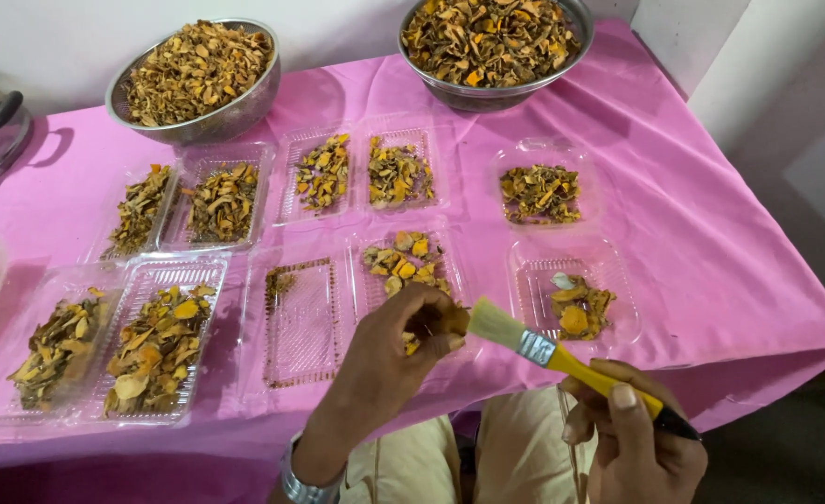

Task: Sorting and packaging dried herbs into plastic trays from large metal bowls using hands and a brush.

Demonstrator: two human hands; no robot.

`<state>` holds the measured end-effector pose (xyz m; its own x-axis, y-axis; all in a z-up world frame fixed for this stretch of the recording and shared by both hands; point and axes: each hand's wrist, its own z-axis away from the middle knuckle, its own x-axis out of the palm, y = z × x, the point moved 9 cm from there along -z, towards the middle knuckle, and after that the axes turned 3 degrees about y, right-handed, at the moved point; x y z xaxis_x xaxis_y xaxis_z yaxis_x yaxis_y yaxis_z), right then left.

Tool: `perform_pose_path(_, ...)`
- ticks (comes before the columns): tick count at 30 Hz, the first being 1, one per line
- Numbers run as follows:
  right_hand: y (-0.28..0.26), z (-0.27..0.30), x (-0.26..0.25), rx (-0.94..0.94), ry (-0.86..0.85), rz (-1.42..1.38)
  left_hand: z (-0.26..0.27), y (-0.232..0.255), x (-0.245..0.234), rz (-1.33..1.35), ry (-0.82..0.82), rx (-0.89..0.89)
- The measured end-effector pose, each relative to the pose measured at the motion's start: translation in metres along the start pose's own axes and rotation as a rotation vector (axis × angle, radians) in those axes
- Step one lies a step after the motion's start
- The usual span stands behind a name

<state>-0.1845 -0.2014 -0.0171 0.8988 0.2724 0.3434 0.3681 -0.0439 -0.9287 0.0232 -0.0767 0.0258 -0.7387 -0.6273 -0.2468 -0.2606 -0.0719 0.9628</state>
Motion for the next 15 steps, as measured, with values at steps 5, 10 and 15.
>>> perform_pose_path(5, -0.014, 0.003, 0.009, -0.07, -0.086, 0.275, 0.01, 0.009, 0.018, -0.626, -0.023, 0.333)
perform_pose_path(10, -0.03, -0.008, -0.006, -0.265, 0.026, 0.337, 0.002, 0.007, 0.049, -0.711, -0.09, 0.475)
perform_pose_path(15, -0.044, -0.017, -0.028, -0.287, 0.094, 0.335, -0.028, 0.031, 0.095, -0.701, 0.029, 0.507)
